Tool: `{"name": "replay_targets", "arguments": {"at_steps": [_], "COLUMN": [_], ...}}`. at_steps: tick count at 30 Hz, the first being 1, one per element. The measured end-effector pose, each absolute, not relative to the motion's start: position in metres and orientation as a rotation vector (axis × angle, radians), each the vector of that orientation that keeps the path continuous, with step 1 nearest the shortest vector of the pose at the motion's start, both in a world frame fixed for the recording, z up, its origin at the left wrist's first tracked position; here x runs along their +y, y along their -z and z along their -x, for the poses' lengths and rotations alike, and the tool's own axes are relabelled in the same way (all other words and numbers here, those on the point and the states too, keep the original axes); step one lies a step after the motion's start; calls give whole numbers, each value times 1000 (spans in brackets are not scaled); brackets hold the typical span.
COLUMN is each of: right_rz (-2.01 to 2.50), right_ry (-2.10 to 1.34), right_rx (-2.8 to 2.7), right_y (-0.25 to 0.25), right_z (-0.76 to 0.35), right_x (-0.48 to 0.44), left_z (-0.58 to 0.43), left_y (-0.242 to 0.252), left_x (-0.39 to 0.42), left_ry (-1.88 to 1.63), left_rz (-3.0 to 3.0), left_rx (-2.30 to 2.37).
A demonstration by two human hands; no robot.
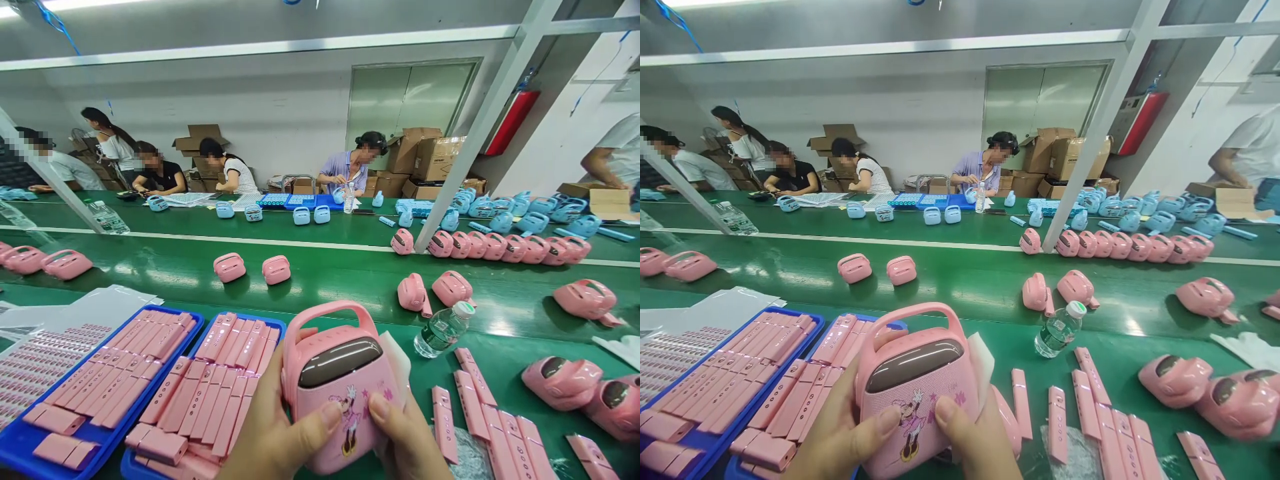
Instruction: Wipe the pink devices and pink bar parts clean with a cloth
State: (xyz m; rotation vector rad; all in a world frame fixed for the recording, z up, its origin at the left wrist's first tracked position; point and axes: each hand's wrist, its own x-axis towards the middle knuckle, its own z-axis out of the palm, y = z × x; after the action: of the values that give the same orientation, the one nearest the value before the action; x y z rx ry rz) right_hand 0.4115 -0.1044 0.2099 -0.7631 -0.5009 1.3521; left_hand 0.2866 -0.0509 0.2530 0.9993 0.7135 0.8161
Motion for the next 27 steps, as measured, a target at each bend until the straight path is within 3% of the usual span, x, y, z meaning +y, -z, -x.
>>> {"name": "replay_targets", "arguments": {"at_steps": [5,15,20,24,27], "right_rz": [788,1073,1408,1274,1180], "right_ry": [-1444,-1149,-670,-26,166], "right_rx": [-571,-463,-1112,-1783,-1943], "right_y": [-218,-206,-197,-194,-193], "right_z": [-423,-416,-429,-435,-443], "right_x": [-103,-99,-97,-94,-94], "left_z": [-287,-284,-282,-292,-298], "left_y": [-248,-240,-227,-227,-232], "left_x": [-47,-37,-38,-39,-43], "left_ry": [-836,-715,-615,-733,-730], "left_rz": [-927,-999,-1046,-1256,-1274], "left_rx": [726,753,634,655,627]}}
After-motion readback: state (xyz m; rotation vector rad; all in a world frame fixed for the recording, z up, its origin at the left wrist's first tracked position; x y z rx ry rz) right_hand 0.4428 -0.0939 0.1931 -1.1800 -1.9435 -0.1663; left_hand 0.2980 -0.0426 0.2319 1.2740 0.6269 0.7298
